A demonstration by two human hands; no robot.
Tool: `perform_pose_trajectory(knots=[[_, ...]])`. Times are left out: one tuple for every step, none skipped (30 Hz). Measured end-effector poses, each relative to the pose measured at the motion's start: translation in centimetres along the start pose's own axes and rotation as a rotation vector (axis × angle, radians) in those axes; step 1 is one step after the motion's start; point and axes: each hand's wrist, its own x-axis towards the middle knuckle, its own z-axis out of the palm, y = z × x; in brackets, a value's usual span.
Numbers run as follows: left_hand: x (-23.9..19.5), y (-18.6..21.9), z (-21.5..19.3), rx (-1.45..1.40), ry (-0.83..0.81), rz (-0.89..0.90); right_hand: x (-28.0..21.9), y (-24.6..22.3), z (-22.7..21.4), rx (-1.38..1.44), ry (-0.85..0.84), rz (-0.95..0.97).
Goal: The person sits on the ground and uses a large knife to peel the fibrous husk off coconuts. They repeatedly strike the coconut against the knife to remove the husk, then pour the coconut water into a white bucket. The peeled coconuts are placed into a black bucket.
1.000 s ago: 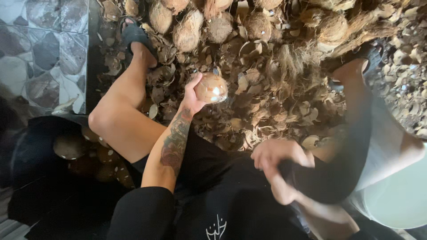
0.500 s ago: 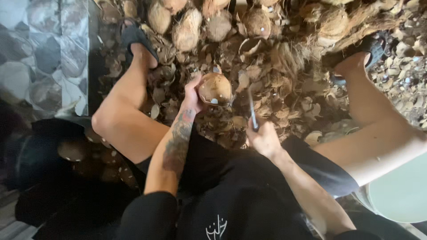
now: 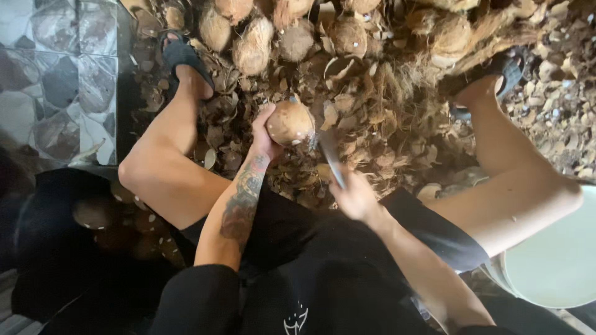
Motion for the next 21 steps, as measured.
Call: perform_pose_trajectory(knots=[[0.4,-0.3,0.0,0.065,0.036,0.045,0.1,1.3,1.3,0.136,-0.116,0.337],[0.9,-0.5,0.0,0.13,0.072,0.09,0.3,2.6,2.5,0.275,-0.23,0.674],[0.3,0.2,1.4,0.141,0.06,0.099,0.5,2.5,2.1,0.281,-0.218,0.661],[-0.2,0.8,2.6,0.11,0.037,0.088,0.7,2.3,1.9,0.036,-0.273,0.384],[-2.3,-0.1,2.6,0.058,0.043,0.064,-1.1,1.9,1.2,-0.208,-0.351,0.123],[-1.6,0.1,1.9,0.048,0.061,0.059,-0.8,1.8,0.9,-0.205,-0.37,0.13],[-0.4,0.6,1.6,0.07,0.045,0.023,0.0,1.7,0.7,-0.15,-0.315,0.299],[0.8,1.2,1.4,0.092,0.03,-0.013,0.8,1.6,0.5,-0.094,-0.256,0.466],[1.2,1.2,1.3,0.093,0.021,-0.008,1.5,0.5,0.1,-0.097,-0.249,0.459],[1.7,1.3,1.3,0.103,0.043,-0.008,2.2,-0.6,-0.3,0.046,-0.257,0.506],[2.1,1.3,1.2,0.116,0.067,-0.016,2.8,-1.9,-0.6,0.193,-0.262,0.558],[1.9,1.1,0.8,0.122,0.061,-0.018,3.3,-3.2,-0.8,0.193,-0.254,0.557],[1.8,0.9,0.4,0.136,0.084,-0.003,3.8,-4.5,-1.1,0.304,-0.297,0.613],[1.7,0.6,0.0,0.149,0.107,0.013,4.3,-5.8,-1.3,0.415,-0.34,0.668],[1.9,0.9,0.0,0.145,0.114,0.008,4.0,-4.6,-0.6,0.414,-0.347,0.675],[2.2,1.1,0.0,0.185,0.073,0.059,3.6,-3.5,0.1,0.486,-0.32,0.705],[2.5,1.4,0.0,0.226,0.031,0.111,3.2,-2.3,0.9,0.558,-0.292,0.733],[2.1,1.0,-0.3,0.222,0.038,0.107,3.0,-2.8,0.8,0.557,-0.297,0.741],[2.1,1.1,-0.1,0.196,0.039,0.102,3.3,-3.2,0.7,0.648,-0.263,0.735],[2.1,1.1,0.1,0.169,0.039,0.096,3.6,-3.6,0.5,0.739,-0.229,0.729],[2.3,1.3,-0.4,0.171,0.032,0.097,3.8,-3.3,0.5,0.738,-0.224,0.724]])
